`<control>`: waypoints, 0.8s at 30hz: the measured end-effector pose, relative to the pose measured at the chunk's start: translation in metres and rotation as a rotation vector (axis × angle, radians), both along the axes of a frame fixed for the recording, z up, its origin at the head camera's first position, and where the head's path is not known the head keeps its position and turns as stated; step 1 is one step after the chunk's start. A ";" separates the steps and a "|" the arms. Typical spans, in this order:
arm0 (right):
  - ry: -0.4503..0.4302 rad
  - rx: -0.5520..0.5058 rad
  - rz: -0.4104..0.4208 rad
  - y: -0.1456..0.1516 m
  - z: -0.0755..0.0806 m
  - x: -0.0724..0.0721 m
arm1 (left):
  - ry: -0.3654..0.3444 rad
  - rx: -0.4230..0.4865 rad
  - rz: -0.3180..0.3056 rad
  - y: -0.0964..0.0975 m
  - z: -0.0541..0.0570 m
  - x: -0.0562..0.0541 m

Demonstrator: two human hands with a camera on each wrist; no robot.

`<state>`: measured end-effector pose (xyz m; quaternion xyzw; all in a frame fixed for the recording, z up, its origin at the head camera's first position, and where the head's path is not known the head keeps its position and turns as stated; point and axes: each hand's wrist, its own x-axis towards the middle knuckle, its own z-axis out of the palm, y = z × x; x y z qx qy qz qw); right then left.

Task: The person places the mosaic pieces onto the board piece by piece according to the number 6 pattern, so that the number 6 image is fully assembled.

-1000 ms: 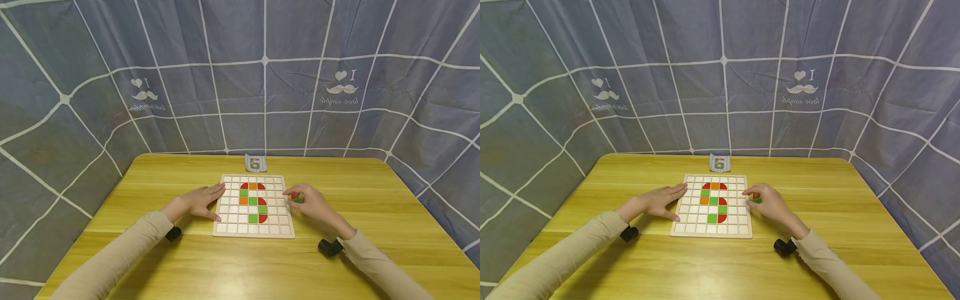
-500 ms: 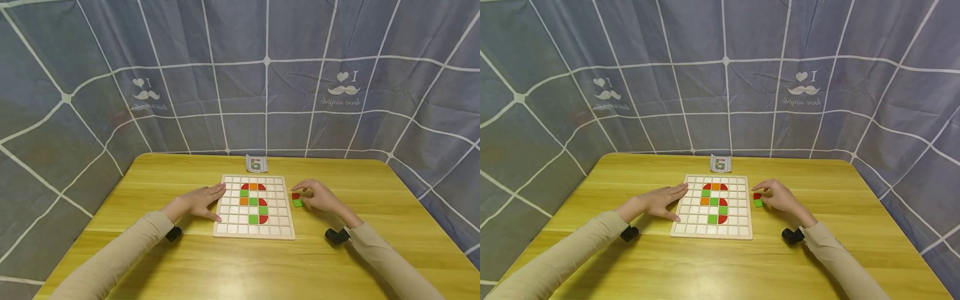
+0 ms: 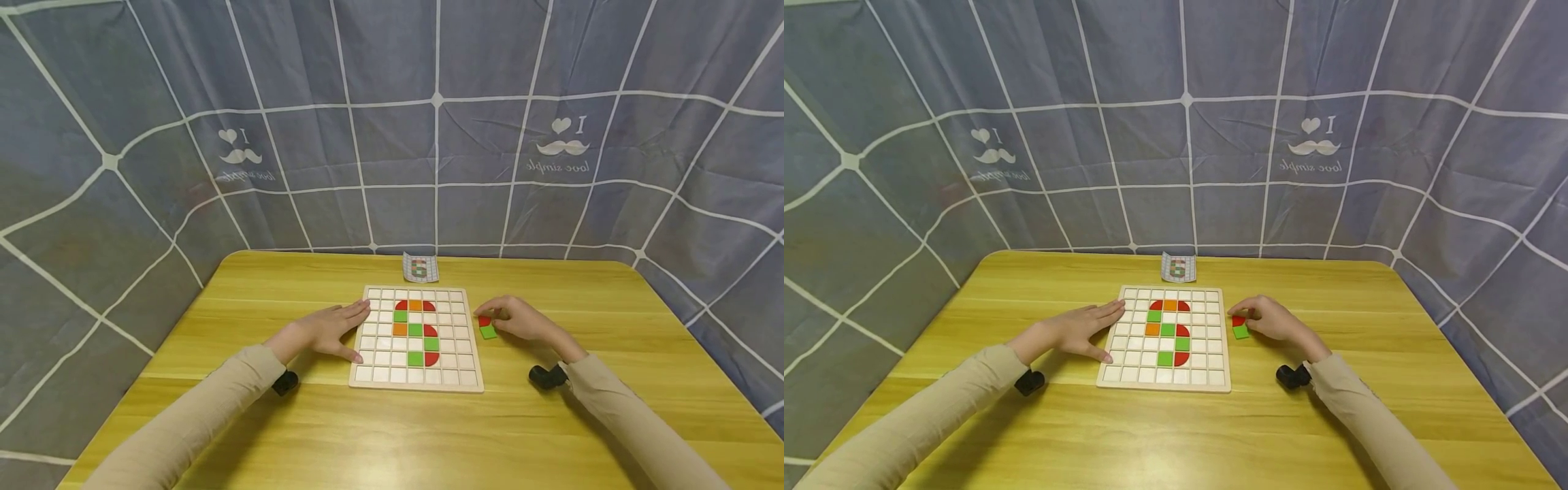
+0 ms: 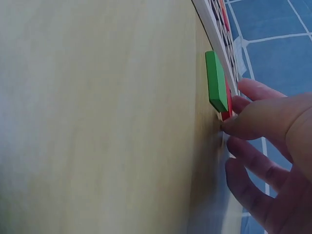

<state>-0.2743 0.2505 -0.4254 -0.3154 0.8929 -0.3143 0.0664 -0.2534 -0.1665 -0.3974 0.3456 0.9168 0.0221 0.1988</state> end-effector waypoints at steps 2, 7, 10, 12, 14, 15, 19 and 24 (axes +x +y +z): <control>-0.020 0.025 0.002 0.000 0.002 0.000 | -0.005 0.001 0.001 0.000 0.001 0.000; -0.015 0.066 0.035 0.001 0.007 0.002 | -0.011 -0.004 0.000 0.001 0.002 -0.001; -0.019 0.074 0.059 0.002 0.011 0.003 | -0.010 -0.013 0.003 0.001 0.002 -0.001; -0.019 0.078 0.076 0.003 0.011 0.003 | -0.007 -0.013 -0.001 0.000 0.002 -0.001; -0.019 0.084 0.082 0.003 0.011 0.002 | -0.002 -0.012 -0.006 0.000 0.002 -0.001; -0.016 0.088 0.084 0.004 0.011 0.002 | 0.001 -0.011 -0.009 0.000 0.003 -0.001; 0.016 0.107 0.085 0.005 0.011 0.001 | 0.005 -0.008 -0.018 0.001 0.004 0.000; 0.008 0.135 0.048 0.005 0.014 0.002 | -0.001 -0.005 -0.019 0.001 0.005 0.000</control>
